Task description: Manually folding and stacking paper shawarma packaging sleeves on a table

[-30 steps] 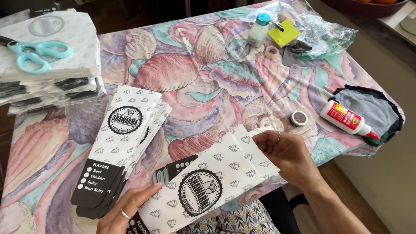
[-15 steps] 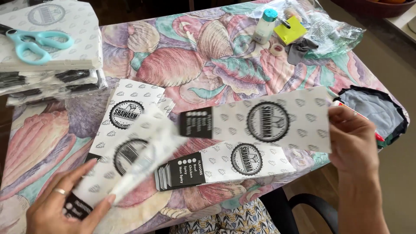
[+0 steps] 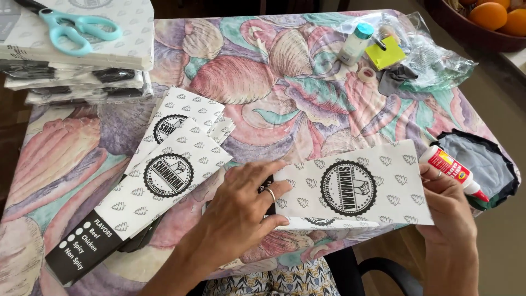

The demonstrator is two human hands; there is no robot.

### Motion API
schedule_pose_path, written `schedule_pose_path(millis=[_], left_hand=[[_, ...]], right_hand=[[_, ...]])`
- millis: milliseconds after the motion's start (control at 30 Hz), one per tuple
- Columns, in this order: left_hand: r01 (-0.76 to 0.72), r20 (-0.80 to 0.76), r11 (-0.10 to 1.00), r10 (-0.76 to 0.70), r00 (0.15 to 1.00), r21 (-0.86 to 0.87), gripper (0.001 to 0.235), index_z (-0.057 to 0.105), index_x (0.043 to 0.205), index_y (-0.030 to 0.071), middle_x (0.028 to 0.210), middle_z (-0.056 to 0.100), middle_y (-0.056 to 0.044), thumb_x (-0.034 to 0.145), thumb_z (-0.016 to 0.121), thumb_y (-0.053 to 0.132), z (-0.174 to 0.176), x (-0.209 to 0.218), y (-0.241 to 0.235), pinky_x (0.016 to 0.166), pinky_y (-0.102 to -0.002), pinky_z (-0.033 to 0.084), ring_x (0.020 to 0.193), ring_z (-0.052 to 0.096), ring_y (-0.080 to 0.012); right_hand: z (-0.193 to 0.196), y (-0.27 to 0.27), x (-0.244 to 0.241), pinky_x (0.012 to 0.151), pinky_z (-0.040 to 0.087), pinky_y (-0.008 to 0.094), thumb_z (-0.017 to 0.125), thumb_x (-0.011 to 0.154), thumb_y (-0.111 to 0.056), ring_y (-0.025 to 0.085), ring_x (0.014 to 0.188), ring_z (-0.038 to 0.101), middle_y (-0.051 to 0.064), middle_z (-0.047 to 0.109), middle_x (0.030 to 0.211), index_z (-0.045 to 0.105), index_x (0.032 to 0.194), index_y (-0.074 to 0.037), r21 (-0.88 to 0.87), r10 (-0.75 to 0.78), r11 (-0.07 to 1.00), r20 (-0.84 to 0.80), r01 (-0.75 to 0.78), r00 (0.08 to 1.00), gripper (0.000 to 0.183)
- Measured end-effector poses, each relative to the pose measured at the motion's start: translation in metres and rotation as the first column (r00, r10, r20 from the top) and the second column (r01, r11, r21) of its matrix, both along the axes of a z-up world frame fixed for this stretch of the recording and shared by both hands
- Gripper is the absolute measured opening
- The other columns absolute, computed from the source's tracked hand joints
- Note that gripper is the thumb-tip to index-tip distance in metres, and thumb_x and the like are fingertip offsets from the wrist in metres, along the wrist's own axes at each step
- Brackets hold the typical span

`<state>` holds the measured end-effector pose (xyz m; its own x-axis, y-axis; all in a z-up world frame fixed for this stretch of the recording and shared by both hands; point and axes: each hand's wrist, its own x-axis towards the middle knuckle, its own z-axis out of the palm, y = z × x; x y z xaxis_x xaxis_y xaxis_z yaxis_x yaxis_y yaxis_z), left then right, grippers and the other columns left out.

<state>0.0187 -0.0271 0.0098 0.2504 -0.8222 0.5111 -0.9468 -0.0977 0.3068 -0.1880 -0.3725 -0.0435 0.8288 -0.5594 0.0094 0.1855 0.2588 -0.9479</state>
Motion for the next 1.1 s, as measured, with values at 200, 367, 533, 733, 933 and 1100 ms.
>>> schedule_pose_path(millis=[200, 367, 533, 733, 933, 1100], left_hand=[[0.131, -0.441, 0.99, -0.093, 0.893, 0.057, 0.031, 0.077, 0.105, 0.008, 0.143, 0.06, -0.017, 0.083, 0.08, 0.029, -0.002, 0.009, 0.006, 0.082, -0.039, 0.066, 0.092, 0.076, -0.0255], [0.06, -0.242, 0.996, -0.072, 0.967, -0.058, 0.009, 0.076, 0.093, 0.002, 0.094, 0.076, -0.007, 0.088, 0.077, 0.01, -0.013, 0.009, 0.005, 0.077, -0.037, 0.06, 0.09, 0.069, -0.0232], [-0.175, -0.347, 0.972, 0.112, 0.931, -0.155, 0.016, 0.076, 0.076, 0.013, 0.078, 0.079, 0.002, 0.077, 0.09, 0.02, -0.023, 0.009, 0.005, 0.069, -0.039, 0.054, 0.069, 0.072, -0.0152], [-0.16, -0.464, 0.982, 0.098, 0.881, -0.096, 0.022, 0.08, 0.078, 0.01, 0.07, 0.077, 0.001, 0.069, 0.094, 0.025, -0.008, 0.002, 0.0, 0.049, -0.028, 0.055, 0.054, 0.065, -0.0081], [-0.149, -0.598, 0.984, 0.18, 0.781, 0.101, 0.01, 0.085, 0.083, 0.02, 0.076, 0.083, 0.004, 0.074, 0.09, 0.022, -0.002, 0.012, 0.001, 0.042, -0.024, 0.057, 0.053, 0.069, -0.0074], [-0.209, -0.581, 0.953, 0.3, 0.757, 0.22, 0.015, 0.082, 0.088, 0.013, 0.081, 0.082, -0.001, 0.081, 0.086, 0.026, -0.007, 0.038, -0.008, 0.051, -0.026, 0.053, 0.057, 0.066, -0.01]], right_hand=[[-0.024, -0.01, -0.005, 0.058, 0.061, 0.027, 0.065, 0.089, 0.006, 0.021, 0.074, 0.075, 0.016, 0.075, 0.097, 0.067, 0.11, 0.004, 0.004, 0.093, 0.996, -0.022, -0.093, 0.995, 0.022], [-0.019, 0.007, 0.006, 0.061, 0.062, 0.03, 0.068, 0.077, 0.019, 0.026, 0.073, 0.071, 0.015, 0.068, 0.093, 0.066, 0.113, 0.001, 0.007, -0.029, 0.999, -0.224, 0.031, 0.974, 0.041], [0.053, 0.083, 0.023, 0.109, 0.059, 0.047, 0.08, 0.099, 0.007, 0.037, 0.125, 0.067, 0.026, 0.066, 0.13, 0.067, 0.126, 0.006, -0.951, -0.321, 0.111, 0.242, 0.29, 0.916, 0.03], [0.071, 0.133, 0.056, 0.105, 0.046, 0.048, 0.083, 0.092, -0.032, 0.028, 0.118, 0.062, 0.003, 0.07, 0.12, 0.066, 0.122, -0.02, -0.942, 0.12, -0.25, 0.198, 0.223, 0.973, 0.036], [0.079, 0.145, 0.068, 0.099, 0.04, 0.045, 0.055, 0.096, 0.01, 0.024, 0.09, 0.053, 0.004, 0.062, 0.095, 0.06, 0.106, -0.013, -0.955, 0.219, -0.273, 0.056, 0.117, 0.974, 0.025], [0.101, 0.16, 0.014, 0.092, 0.049, 0.046, 0.054, 0.1, -0.016, 0.026, 0.086, 0.063, 0.006, 0.066, 0.091, 0.062, 0.099, -0.011, -0.917, 0.231, -0.394, -0.037, 0.059, 0.972, 0.011]])
